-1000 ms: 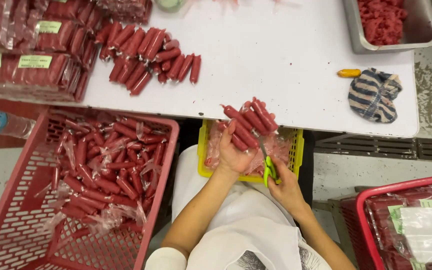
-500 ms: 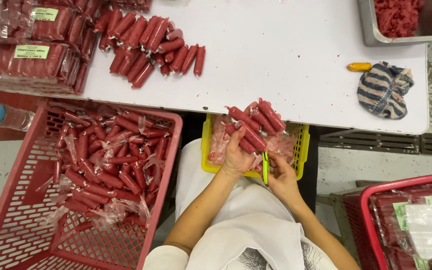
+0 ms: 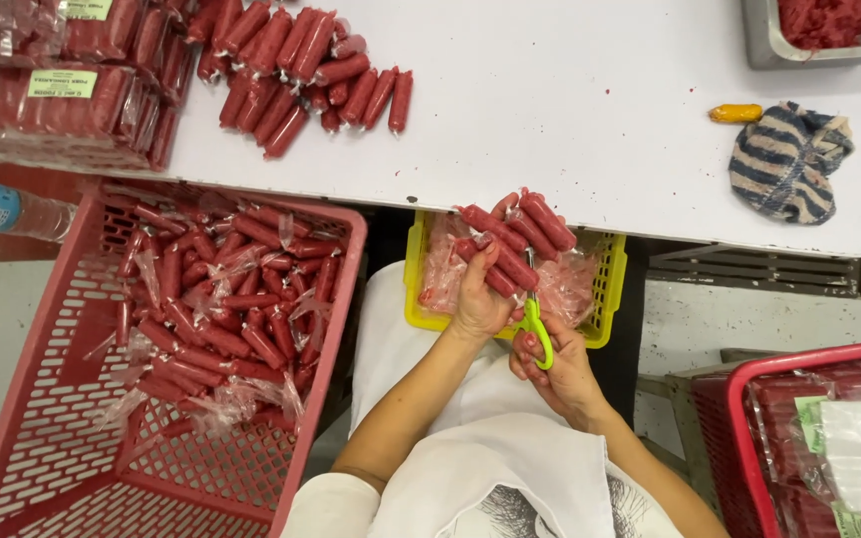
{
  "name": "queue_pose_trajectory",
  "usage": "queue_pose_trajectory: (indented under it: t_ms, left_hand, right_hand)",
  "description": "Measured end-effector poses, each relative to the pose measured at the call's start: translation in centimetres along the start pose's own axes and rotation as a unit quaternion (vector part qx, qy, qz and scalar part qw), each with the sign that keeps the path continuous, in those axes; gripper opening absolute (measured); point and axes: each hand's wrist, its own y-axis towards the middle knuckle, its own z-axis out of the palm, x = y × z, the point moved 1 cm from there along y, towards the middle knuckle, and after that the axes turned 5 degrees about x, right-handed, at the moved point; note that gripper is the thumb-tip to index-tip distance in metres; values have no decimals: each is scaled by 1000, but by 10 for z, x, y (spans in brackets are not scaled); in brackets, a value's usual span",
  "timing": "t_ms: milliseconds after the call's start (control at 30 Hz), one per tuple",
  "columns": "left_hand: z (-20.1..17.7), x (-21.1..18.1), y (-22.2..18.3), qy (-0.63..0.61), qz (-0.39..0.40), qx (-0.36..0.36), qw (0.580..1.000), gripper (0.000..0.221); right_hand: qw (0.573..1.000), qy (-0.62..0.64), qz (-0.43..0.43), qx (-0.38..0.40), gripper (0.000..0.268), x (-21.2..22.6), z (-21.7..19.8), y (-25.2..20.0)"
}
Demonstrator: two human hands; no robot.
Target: The person picks up several small sausages from a red basket and uses scissors to cut the plastic packaging off of them, dropping the waste into a yellow bin.
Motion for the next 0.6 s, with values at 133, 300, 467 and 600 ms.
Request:
queue_pose_trajectory:
  t_ms: [133, 300, 467, 600]
  left_hand:
    - [27, -14, -17, -6, 15, -6, 1000, 35]
    - [66, -31, -35, -23, 43, 15, 999, 26]
    - [83, -46, -43, -44, 66, 33, 996, 26]
    - [70, -39, -38, -74, 97, 60, 991, 41]
  right_hand:
    - [1000, -12, -3, 18, 36, 1, 2, -3]
    - [999, -34, -27, 17, 38, -6, -11, 0]
    - [999, -39, -30, 13, 36, -5, -2, 0]
    - [999, -40, -27, 5, 34, -7, -3, -4]
